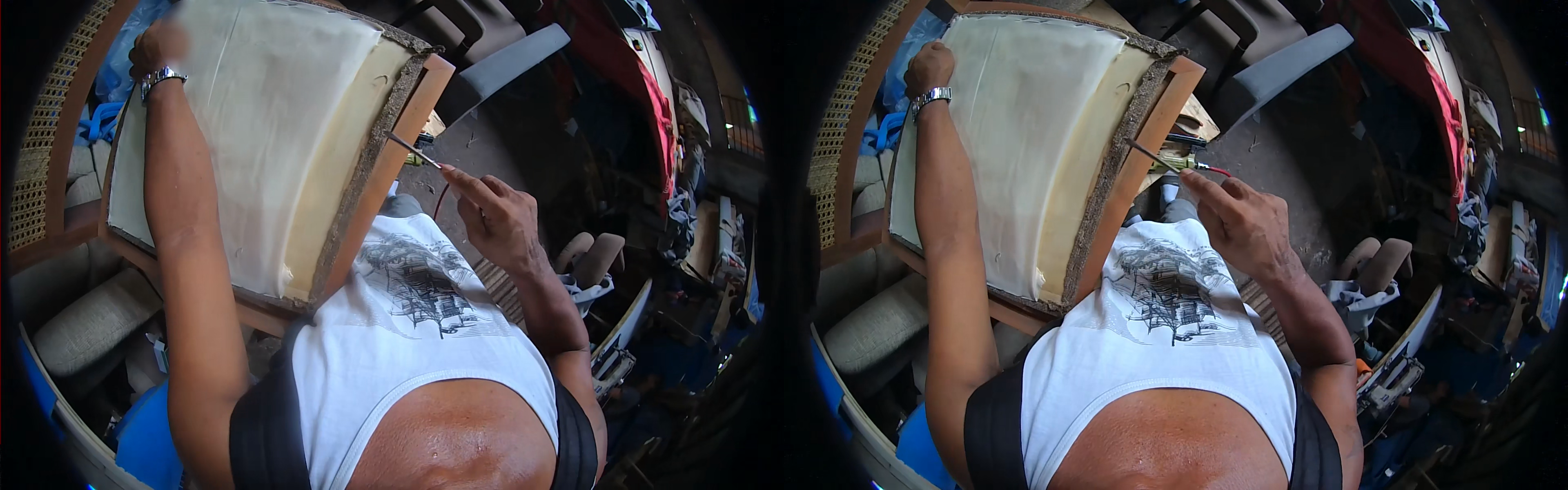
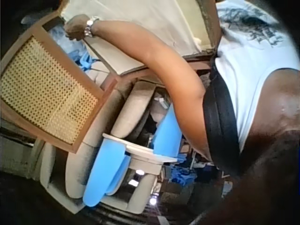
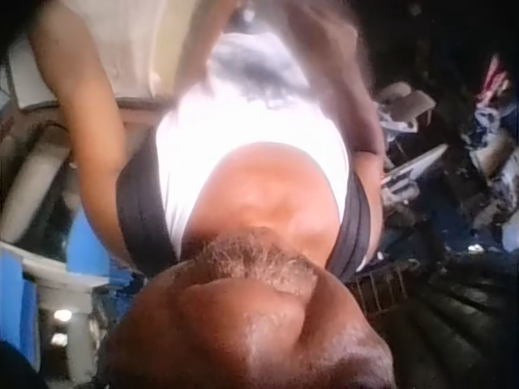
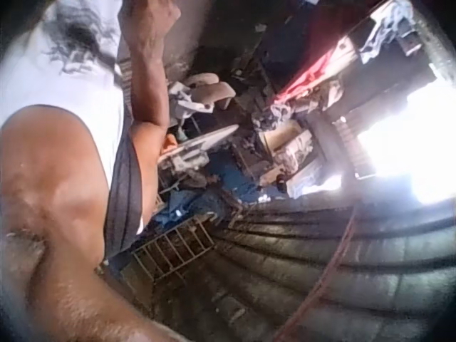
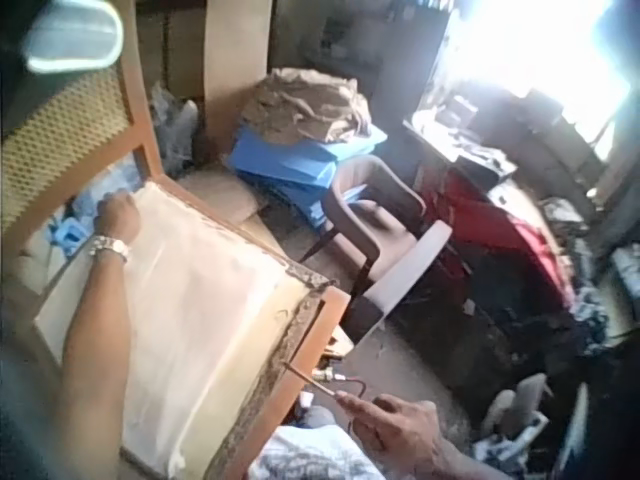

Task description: Removing staples and fabric from a wooden chair seat using a screwdriver and pliers.

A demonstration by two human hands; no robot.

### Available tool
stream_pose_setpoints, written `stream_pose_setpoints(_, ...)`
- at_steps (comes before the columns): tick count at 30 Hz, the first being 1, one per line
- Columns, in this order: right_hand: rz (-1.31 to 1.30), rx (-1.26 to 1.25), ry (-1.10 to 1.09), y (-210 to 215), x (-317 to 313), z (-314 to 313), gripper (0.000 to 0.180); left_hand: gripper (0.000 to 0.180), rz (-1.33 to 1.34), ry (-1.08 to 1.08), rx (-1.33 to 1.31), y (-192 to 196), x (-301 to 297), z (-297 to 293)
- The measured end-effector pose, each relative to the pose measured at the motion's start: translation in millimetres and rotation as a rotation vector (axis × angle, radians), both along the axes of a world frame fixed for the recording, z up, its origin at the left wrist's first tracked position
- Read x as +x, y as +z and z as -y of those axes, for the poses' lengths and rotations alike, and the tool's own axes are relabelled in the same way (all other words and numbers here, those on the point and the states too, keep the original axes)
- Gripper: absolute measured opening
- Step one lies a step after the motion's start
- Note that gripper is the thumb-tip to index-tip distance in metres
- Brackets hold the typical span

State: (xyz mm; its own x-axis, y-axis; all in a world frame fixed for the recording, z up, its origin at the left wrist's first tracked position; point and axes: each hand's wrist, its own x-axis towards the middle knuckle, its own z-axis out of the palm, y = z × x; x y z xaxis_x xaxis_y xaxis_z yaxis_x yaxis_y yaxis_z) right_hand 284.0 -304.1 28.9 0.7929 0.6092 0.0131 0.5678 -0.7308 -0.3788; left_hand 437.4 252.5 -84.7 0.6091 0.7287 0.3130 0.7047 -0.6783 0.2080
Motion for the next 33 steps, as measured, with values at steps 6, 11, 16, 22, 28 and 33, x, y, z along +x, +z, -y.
stream_pose_setpoints(6, 0.004, -0.163, 0.014, 16.4, -11.8, -10.1, 0.036, 0.048, -0.059, 0.000, -0.027, 3.6, -0.1, 2.8)
stream_pose_setpoints(11, 0.022, -0.255, 0.011, 35.4, -13.0, -23.9, 0.034, 0.050, -0.064, -0.025, -0.026, -1.8, -0.6, -1.4)
stream_pose_setpoints(16, -0.011, -0.420, 0.106, 43.7, -7.2, -35.7, 0.039, 0.053, -0.107, -0.052, 0.029, -24.3, 2.5, -38.6)
stream_pose_setpoints(22, -0.025, 0.064, -0.028, -32.3, -8.6, -7.9, 0.041, 0.053, 0.012, -0.037, -0.013, -14.8, 7.2, -31.8)
stream_pose_setpoints(28, 0.141, 0.332, 0.086, -108.7, 11.9, 19.7, 0.044, 0.059, 0.008, -0.093, -0.015, -16.8, 3.4, -16.1)
stream_pose_setpoints(33, -0.069, 0.051, -0.049, -29.4, -12.2, -6.4, 0.035, 0.053, 0.052, -0.037, -0.028, -16.6, 6.0, -22.5)
